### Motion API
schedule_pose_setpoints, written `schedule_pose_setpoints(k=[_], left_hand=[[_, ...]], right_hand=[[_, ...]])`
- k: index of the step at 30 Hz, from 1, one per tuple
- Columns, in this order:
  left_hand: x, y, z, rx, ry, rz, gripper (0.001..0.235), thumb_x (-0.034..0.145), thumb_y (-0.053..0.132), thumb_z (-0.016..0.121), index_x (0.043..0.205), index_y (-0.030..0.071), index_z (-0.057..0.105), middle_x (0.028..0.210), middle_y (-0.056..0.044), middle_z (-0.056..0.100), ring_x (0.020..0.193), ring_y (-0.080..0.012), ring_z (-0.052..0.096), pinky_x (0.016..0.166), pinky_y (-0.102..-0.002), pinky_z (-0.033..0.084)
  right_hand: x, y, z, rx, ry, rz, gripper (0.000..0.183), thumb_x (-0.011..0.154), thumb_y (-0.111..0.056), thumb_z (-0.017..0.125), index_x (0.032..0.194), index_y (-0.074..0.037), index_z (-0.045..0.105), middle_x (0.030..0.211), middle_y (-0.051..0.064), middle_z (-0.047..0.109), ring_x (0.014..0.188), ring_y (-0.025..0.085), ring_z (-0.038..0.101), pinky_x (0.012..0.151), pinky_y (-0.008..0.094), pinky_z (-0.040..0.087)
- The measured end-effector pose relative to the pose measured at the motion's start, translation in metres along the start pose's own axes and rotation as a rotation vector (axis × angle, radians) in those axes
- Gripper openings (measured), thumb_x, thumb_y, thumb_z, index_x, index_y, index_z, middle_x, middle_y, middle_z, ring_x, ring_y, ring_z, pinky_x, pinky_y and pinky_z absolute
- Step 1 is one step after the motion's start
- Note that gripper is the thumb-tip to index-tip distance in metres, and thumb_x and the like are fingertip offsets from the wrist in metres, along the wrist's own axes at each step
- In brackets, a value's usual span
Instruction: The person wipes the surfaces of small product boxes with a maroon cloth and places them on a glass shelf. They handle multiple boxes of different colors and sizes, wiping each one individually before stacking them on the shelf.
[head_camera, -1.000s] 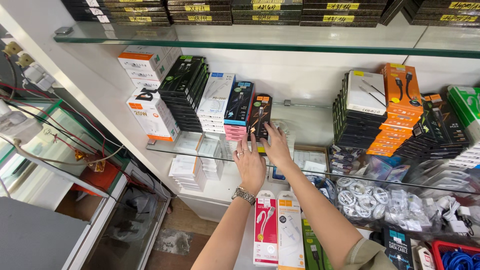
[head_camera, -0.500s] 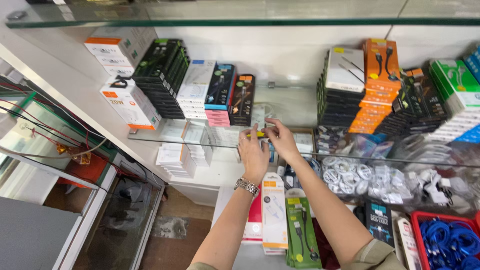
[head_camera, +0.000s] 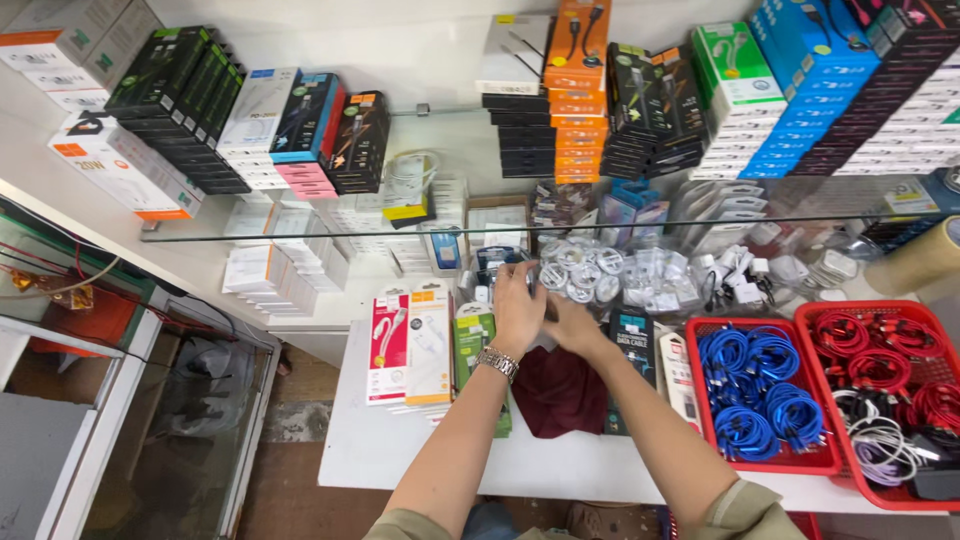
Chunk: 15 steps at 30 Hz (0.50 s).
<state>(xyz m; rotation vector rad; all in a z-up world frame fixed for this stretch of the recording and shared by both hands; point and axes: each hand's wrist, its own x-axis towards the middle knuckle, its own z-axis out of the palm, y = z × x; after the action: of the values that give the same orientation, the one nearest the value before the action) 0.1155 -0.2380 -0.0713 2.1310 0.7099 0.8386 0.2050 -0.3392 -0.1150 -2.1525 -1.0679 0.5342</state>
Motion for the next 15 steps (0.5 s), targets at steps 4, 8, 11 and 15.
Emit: schedule_pose_setpoints(k=[4,8,11,15], left_hand=[[-0.041,-0.003,0.032,0.035,0.001,-0.076,0.030,0.088,0.013,0.068,0.118,0.007,0.068,0.117,-0.020,0.060,0.110,-0.0388,0.060,0.097,-0.047,0.048],[-0.079,-0.006,0.042,0.048,0.039,-0.130,0.030,0.087,0.013,0.068,0.116,0.008,0.069,0.118,-0.019,0.061,0.110,-0.0395,0.060,0.097,-0.048,0.048],[-0.097,-0.002,0.040,0.139,0.077,-0.185,0.030,0.087,0.014,0.069,0.116,0.007,0.069,0.117,-0.021,0.061,0.108,-0.0402,0.059,0.095,-0.048,0.047],[-0.109,-0.005,0.055,-0.071,0.324,-0.331,0.025,0.094,0.015,0.061,0.115,0.001,0.063,0.107,-0.017,0.067,0.097,-0.0339,0.066,0.090,-0.045,0.051]], right_hand=[[-0.064,0.027,0.033,-0.529,-0.450,0.117,0.117,0.070,-0.045,0.098,0.158,-0.016,0.027,0.165,0.021,0.011,0.144,0.055,0.020,0.109,0.059,0.030],[-0.112,0.054,0.050,-0.442,-0.298,-0.033,0.091,0.072,-0.020,0.085,0.151,-0.018,0.041,0.159,0.016,0.029,0.136,0.045,0.041,0.107,0.052,0.043],[-0.116,0.067,0.038,-0.068,-0.088,-0.034,0.068,0.072,-0.010,0.081,0.135,-0.015,0.054,0.145,0.014,0.049,0.131,0.038,0.053,0.106,0.045,0.047],[-0.093,0.078,-0.009,0.491,0.194,-0.016,0.059,0.078,-0.007,0.079,0.130,-0.008,0.052,0.128,0.017,0.063,0.120,0.030,0.061,0.102,0.037,0.049]])
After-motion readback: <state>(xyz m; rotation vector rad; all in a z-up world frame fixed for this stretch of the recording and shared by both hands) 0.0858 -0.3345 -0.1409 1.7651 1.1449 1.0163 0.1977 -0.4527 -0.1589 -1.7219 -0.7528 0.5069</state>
